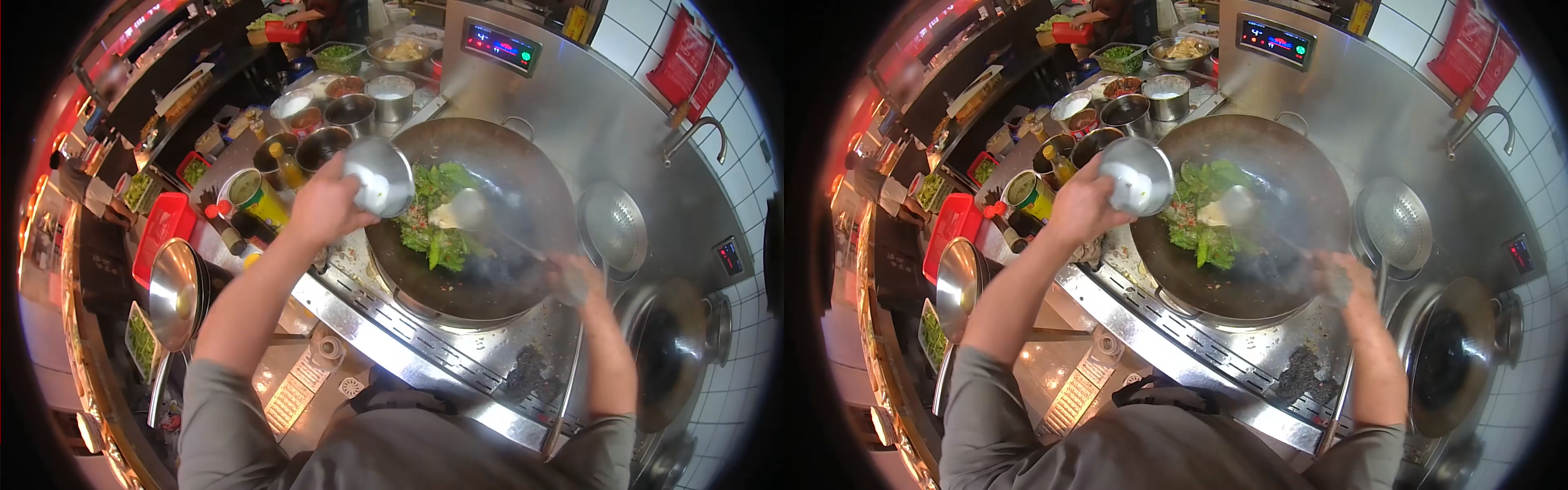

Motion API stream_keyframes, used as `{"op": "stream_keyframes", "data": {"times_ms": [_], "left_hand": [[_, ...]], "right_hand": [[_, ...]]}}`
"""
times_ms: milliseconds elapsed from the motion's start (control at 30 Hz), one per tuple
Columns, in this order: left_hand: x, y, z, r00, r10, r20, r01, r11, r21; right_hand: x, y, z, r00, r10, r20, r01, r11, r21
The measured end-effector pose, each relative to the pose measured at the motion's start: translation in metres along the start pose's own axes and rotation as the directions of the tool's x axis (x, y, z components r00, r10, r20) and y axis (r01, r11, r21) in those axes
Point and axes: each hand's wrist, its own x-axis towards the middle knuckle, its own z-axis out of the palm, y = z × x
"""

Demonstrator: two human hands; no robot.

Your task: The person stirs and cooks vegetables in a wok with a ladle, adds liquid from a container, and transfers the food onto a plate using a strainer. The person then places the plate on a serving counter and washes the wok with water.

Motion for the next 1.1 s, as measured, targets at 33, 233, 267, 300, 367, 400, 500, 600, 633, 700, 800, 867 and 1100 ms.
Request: {"op": "stream_keyframes", "data": {"times_ms": [33,233,267,300,367,400,500,600,633,700,800,867,1100], "left_hand": [[-0.017,-0.004,-0.002,0.997,-0.051,-0.058,0.045,0.994,-0.096],[-0.191,-0.012,0.027,0.799,-0.551,-0.240,0.453,0.814,-0.362],[-0.216,-0.009,0.034,0.754,-0.629,-0.189,0.533,0.754,-0.384],[-0.233,-0.007,0.040,0.699,-0.701,-0.145,0.604,0.686,-0.405],[-0.256,-0.006,0.054,0.674,-0.711,-0.203,0.607,0.688,-0.397],[-0.261,-0.008,0.060,0.658,-0.716,-0.234,0.608,0.689,-0.395],[-0.262,-0.017,0.067,0.660,-0.702,-0.267,0.599,0.707,-0.375],[-0.269,-0.038,0.083,0.667,-0.713,-0.219,0.599,0.687,-0.412],[-0.269,-0.042,0.084,0.676,-0.709,-0.202,0.602,0.689,-0.403],[-0.265,-0.046,0.084,0.682,-0.708,-0.185,0.594,0.683,-0.425],[-0.262,-0.048,0.083,0.701,-0.696,-0.158,0.586,0.688,-0.429],[-0.260,-0.045,0.079,0.710,-0.692,-0.130,0.593,0.687,-0.420],[-0.270,-0.032,0.085,0.624,-0.781,-0.042,0.558,0.482,-0.676]], "right_hand": [[0.001,0.017,-0.006,0.999,0.031,0.013,-0.030,0.998,-0.056],[0.039,0.037,0.008,0.997,-0.019,0.079,0.033,0.982,-0.185],[0.050,0.033,0.026,0.997,-0.062,0.054,0.068,0.990,-0.125],[0.054,0.011,0.035,0.993,-0.112,-0.039,0.109,0.991,-0.073],[0.052,-0.050,0.038,0.977,-0.188,-0.101,0.180,0.980,-0.083],[0.046,-0.064,0.031,0.971,-0.219,-0.096,0.211,0.974,-0.087],[0.016,-0.064,-0.010,0.990,-0.143,0.002,0.142,0.980,-0.139],[-0.006,-0.015,-0.055,0.988,-0.081,0.132,0.109,0.970,-0.218],[-0.009,-0.002,-0.062,0.983,-0.078,0.166,0.112,0.972,-0.207],[-0.001,-0.004,-0.044,0.955,-0.194,0.226,0.227,0.965,-0.131],[0.028,-0.006,0.017,0.876,-0.364,0.317,0.381,0.925,0.010],[0.043,-0.051,0.075,0.979,-0.202,-0.018,0.199,0.944,0.264],[0.051,-0.037,0.040,0.979,-0.116,-0.169,0.153,0.960,0.232]]}}
